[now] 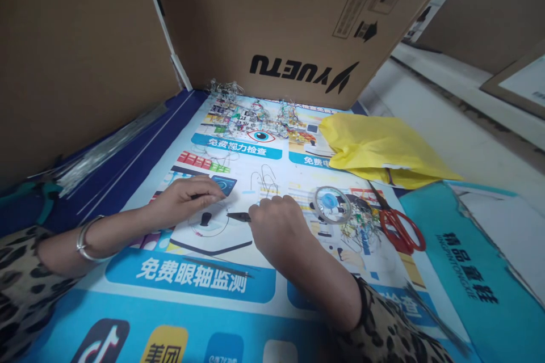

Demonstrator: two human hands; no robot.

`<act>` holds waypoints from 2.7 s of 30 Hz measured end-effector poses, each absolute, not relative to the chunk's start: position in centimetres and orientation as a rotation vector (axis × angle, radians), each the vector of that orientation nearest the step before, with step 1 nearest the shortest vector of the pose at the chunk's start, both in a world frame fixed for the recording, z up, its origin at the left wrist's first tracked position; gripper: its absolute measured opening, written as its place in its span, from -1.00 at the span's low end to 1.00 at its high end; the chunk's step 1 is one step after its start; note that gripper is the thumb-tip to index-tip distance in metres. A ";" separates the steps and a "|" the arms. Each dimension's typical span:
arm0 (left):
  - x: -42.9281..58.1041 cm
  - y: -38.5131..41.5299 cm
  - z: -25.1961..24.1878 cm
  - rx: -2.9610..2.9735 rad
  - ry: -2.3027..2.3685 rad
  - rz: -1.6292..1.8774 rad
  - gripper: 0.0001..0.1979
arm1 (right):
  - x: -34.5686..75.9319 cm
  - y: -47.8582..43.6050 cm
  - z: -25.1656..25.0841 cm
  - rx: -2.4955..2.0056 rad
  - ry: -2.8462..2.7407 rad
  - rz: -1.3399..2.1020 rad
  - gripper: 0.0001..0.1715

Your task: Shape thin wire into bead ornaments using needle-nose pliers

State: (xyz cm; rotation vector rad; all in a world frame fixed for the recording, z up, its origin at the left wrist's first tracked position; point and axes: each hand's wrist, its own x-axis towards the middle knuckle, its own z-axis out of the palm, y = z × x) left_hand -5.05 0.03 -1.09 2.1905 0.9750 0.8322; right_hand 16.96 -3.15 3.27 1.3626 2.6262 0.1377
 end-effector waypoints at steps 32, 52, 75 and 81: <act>-4.7 0.0 -0.3 2.131 1.008 0.780 -0.84 | 16.1 -4.0 4.4 1.310 2.607 0.080 -0.77; -4.9 0.2 -0.6 2.180 0.963 0.779 -0.83 | 15.8 -3.5 3.3 1.337 2.671 0.192 -0.83; -5.6 0.7 -1.2 2.187 0.835 0.780 -0.83 | 17.6 -3.2 2.5 1.354 2.768 0.167 -0.81; -6.2 0.7 -1.0 2.177 0.807 0.761 -0.84 | 17.5 -3.6 2.5 1.416 2.743 0.169 -0.79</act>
